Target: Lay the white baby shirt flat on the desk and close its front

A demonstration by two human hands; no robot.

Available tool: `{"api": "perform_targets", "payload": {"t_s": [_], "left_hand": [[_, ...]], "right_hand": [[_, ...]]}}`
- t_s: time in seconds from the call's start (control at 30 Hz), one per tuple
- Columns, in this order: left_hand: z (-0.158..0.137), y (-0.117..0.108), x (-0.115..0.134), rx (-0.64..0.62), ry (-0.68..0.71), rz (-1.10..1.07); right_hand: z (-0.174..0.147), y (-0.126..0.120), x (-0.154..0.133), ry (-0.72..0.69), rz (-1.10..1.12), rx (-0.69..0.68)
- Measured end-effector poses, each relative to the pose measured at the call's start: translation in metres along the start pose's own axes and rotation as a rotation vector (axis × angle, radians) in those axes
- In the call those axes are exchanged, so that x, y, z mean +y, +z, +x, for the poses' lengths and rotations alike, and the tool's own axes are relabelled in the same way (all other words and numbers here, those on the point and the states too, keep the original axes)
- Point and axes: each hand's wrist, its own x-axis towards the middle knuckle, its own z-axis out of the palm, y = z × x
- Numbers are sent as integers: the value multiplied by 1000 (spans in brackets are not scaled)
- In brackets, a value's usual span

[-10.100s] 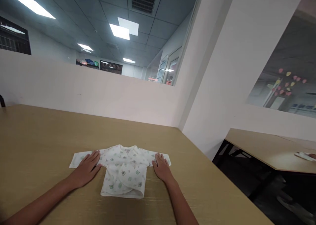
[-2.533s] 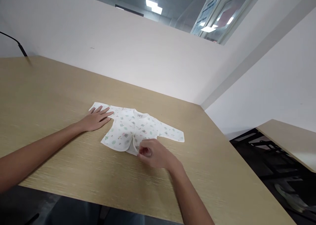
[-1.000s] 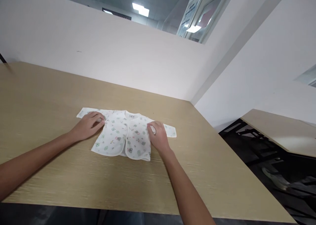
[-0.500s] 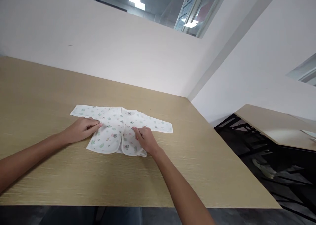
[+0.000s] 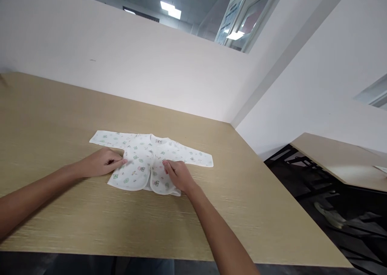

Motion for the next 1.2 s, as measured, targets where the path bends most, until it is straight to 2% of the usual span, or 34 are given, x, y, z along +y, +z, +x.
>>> {"api": "perform_targets", "payload": {"t_s": [0.13, 0.3, 0.57, 0.8, 0.93, 1.2], "left_hand": [[0, 2, 0, -20, 28, 29], [-2, 2, 6, -83, 1, 5], [-5, 8, 5, 28, 46, 23], [-3, 17, 1, -57, 20, -2], [-3, 16, 2, -83, -2, -20], [-4, 16, 2, -92, -10, 6]], "right_hand": [[1, 0, 2, -30, -53, 31], [2, 0, 2, 30, -128, 174], [1, 3, -6, 103, -198, 317], [3, 12, 4, 32, -162, 161], [3, 12, 9, 5, -164, 135], [0, 9, 3, -69, -90, 2]]}}
